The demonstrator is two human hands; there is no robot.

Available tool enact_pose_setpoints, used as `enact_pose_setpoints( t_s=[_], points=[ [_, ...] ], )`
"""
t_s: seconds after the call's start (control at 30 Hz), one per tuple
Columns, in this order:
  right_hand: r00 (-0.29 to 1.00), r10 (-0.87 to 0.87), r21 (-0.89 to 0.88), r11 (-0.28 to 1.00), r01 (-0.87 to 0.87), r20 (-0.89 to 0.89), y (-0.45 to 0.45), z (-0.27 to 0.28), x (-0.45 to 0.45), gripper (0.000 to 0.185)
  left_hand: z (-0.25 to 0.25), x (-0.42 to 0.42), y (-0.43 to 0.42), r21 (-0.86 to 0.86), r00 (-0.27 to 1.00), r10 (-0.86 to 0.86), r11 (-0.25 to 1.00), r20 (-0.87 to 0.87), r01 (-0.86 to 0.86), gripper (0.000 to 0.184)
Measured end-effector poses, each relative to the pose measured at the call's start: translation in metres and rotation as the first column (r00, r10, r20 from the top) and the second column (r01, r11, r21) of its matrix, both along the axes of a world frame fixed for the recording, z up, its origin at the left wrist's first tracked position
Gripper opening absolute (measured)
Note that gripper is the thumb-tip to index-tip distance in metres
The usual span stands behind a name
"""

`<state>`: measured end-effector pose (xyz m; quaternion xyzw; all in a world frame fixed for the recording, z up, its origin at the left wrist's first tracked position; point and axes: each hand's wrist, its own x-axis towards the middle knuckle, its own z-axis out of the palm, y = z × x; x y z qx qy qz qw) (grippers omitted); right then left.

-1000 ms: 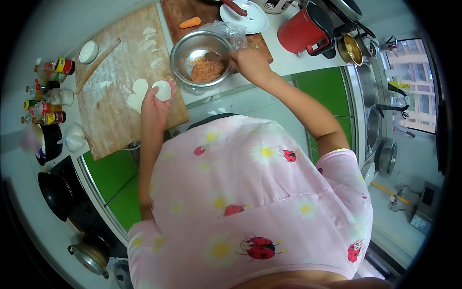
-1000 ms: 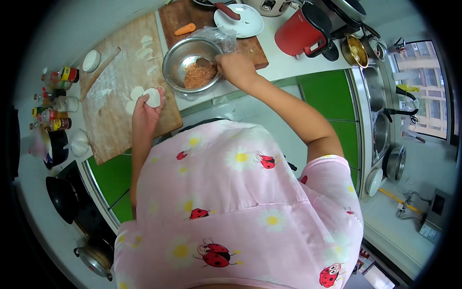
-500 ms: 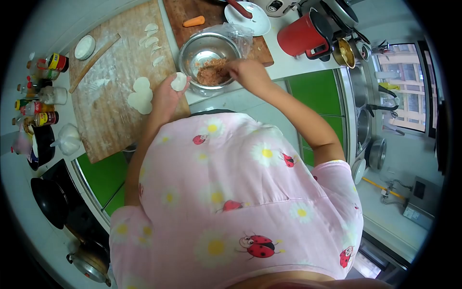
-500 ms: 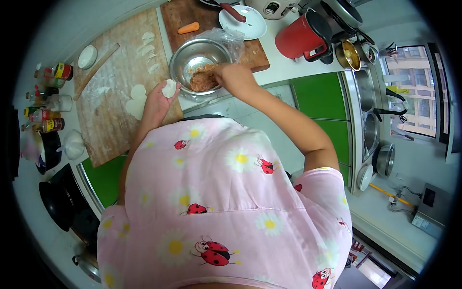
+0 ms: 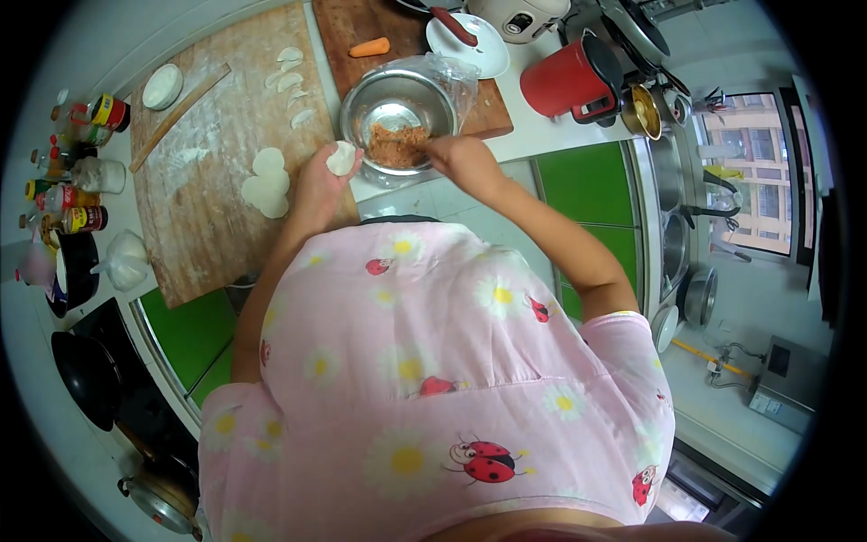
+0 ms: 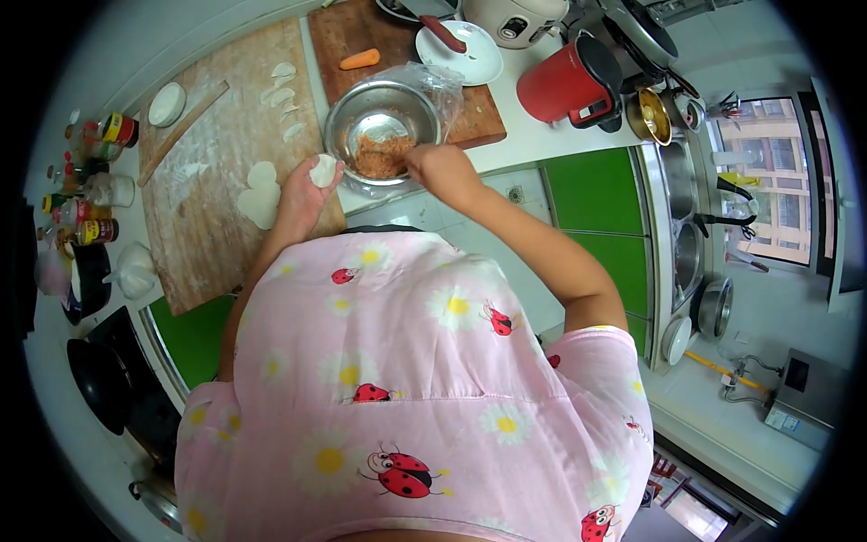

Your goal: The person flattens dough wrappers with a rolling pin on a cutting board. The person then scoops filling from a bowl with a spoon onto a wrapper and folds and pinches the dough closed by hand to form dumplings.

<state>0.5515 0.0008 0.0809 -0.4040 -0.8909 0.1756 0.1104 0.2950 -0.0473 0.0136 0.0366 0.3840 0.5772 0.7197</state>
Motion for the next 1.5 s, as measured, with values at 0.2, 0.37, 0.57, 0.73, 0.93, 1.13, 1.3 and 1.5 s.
enact_pose_setpoints(
  t_s=[0.2,0.37,0.57,0.73,0.93,1.13,1.3,1.5],
  points=[
    [0.995,0.006,0.027,1.000,-0.003,-0.097,0.002,0.006,-0.001,0.018,-0.001,-0.002,0.000,0.032,1.000,0.003,0.999,0.021,-0.003,0.025],
    [0.931,-0.364,-0.108,0.926,0.361,-0.012,0.046,-0.007,-0.004,0.021,-0.001,-0.004,0.002,0.012,1.000,-0.011,1.000,0.015,0.011,0.026],
    [0.998,-0.050,-0.154,0.987,0.044,-0.033,0.028,0.001,-0.014,0.017,-0.002,-0.005,0.004,0.017,1.000,-0.014,1.000,0.010,0.013,0.026],
    [0.977,0.130,-0.005,0.991,-0.131,0.170,0.000,0.014,0.006,0.022,-0.002,-0.004,0.003,0.048,1.000,-0.009,0.999,0.013,0.008,0.026],
    [0.973,-0.218,0.075,0.974,0.212,0.077,0.016,0.027,0.010,0.014,0.000,-0.006,0.005,0.034,1.000,-0.012,0.999,0.017,0.011,0.025],
    [0.949,-0.316,-0.204,0.928,0.311,0.010,0.033,-0.006,0.002,0.021,-0.003,-0.004,0.004,0.024,1.000,-0.004,1.000,-0.007,0.005,0.025],
    [0.987,-0.094,-0.048,0.995,0.089,-0.128,-0.006,0.010,-0.006,0.016,-0.009,-0.004,0.005,0.006,1.000,-0.002,1.000,-0.011,0.002,0.026],
    [0.999,-0.040,0.033,0.999,0.040,0.009,-0.009,0.005,-0.003,0.009,-0.009,-0.005,0.003,0.023,1.000,-0.018,1.000,-0.011,0.019,0.026]
  ],
)
